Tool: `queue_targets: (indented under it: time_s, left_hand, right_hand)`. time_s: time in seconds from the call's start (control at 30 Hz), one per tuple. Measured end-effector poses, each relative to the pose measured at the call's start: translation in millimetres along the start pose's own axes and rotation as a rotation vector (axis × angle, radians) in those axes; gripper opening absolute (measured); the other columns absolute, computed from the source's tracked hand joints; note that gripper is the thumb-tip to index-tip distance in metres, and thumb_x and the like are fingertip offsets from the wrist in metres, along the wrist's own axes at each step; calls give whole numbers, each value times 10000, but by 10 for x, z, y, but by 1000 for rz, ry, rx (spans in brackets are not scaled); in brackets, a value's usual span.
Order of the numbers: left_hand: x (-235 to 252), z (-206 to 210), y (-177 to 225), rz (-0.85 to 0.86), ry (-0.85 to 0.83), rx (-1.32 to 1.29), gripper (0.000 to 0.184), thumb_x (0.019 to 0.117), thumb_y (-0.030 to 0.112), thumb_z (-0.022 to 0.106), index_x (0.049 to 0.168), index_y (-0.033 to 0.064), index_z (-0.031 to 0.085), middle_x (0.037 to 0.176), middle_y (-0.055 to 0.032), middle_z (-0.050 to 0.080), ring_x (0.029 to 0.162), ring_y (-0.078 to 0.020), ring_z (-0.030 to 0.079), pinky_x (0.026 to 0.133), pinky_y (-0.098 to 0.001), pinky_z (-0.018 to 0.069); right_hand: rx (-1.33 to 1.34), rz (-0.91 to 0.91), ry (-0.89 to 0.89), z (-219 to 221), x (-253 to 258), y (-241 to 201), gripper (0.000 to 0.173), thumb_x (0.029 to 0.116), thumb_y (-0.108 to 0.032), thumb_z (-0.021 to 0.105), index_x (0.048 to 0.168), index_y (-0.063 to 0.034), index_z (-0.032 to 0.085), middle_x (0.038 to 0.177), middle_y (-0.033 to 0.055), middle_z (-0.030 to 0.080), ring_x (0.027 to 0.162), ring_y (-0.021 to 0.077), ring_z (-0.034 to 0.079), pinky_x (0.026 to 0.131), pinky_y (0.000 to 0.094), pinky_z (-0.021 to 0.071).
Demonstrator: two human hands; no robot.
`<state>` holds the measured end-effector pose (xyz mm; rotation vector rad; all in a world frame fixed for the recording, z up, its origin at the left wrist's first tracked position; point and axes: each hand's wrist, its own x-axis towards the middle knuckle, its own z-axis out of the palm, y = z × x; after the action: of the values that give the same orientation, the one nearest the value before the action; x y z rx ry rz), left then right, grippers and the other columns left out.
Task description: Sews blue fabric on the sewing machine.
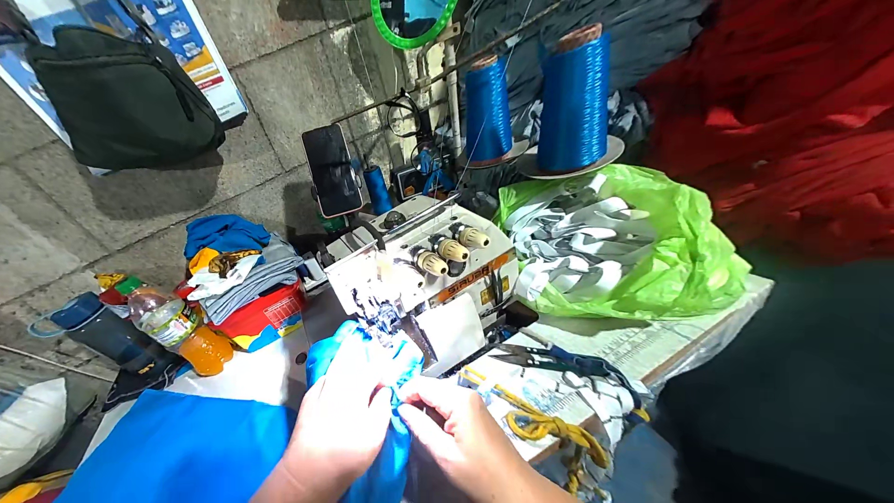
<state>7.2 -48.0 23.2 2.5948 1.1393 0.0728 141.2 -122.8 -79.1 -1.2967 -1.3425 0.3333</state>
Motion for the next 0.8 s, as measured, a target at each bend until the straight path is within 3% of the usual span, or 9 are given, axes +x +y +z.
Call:
queue_targets:
  time_s: [0.1,0.17,0.23,0.33,0.5,0.57,0.7,0.8]
  left_hand:
    - [22,117,-154,146,153,-86,324,972,264,491,986,80,757,904,-75,716,872,-225,681,785,-481,528]
    - [45,201,-249,231,221,-163,301,964,264,505,948,101,758,863,-32,707,823,-157,673,746,-410,541]
    - [60,247,-289,301,293,-201,275,951,231,524,931,95,762,844,-22,708,784,-110,665,717,-335,544]
    - [94,291,-326,378,385,-205,261,926,200,527,900,84,759,825,-32,712,765,-103,670,697,-311,547]
    - [144,454,-307,436,552,-344,238,911,172,545,814,76,740,767,-16,695,746,-55,655,685,-250,530]
    - [148,504,-288,450,559,-461,206,897,140,568,797,50,724,768,-13,684,761,-18,632,726,-192,514]
    - [118,550,-284,492,525,-527,207,905,126,554,779,40,693,758,-14,667,769,-5,613,740,-180,495]
    - [95,582,-259,457,543,-524,216,893,125,552,740,40,679,673,6,617,652,6,566,629,-167,466]
  right_hand:
    - [12,78,-28,-83,97,1,274,963,-322,567,913,-98,717,768,-5,658,676,57,605,609,255,502]
    - [-2,103,-76,-119,170,-27,330,961,-394,608,898,-88,715,759,6,647,678,77,598,624,275,501]
    - [-18,134,-137,-156,247,-70,296,967,-314,600,866,-55,701,745,36,638,684,107,606,644,297,505]
    - [-63,76,-173,-178,324,-88,267,964,-230,556,837,-40,696,732,51,628,690,130,607,642,324,500]
    - [-395,-270,130,-54,330,-140,253,882,-249,536,706,-124,669,643,7,607,561,125,605,465,322,470]
    - [-487,-350,213,-14,311,-105,272,880,-251,523,678,-128,657,623,10,600,544,137,595,449,315,451]
    - [-367,-227,236,2,240,-6,263,892,-230,511,670,-137,617,600,-23,546,523,67,533,447,252,408]
    - [-305,-178,266,57,226,49,253,888,-218,507,670,-135,604,586,-39,521,520,33,505,461,216,397]
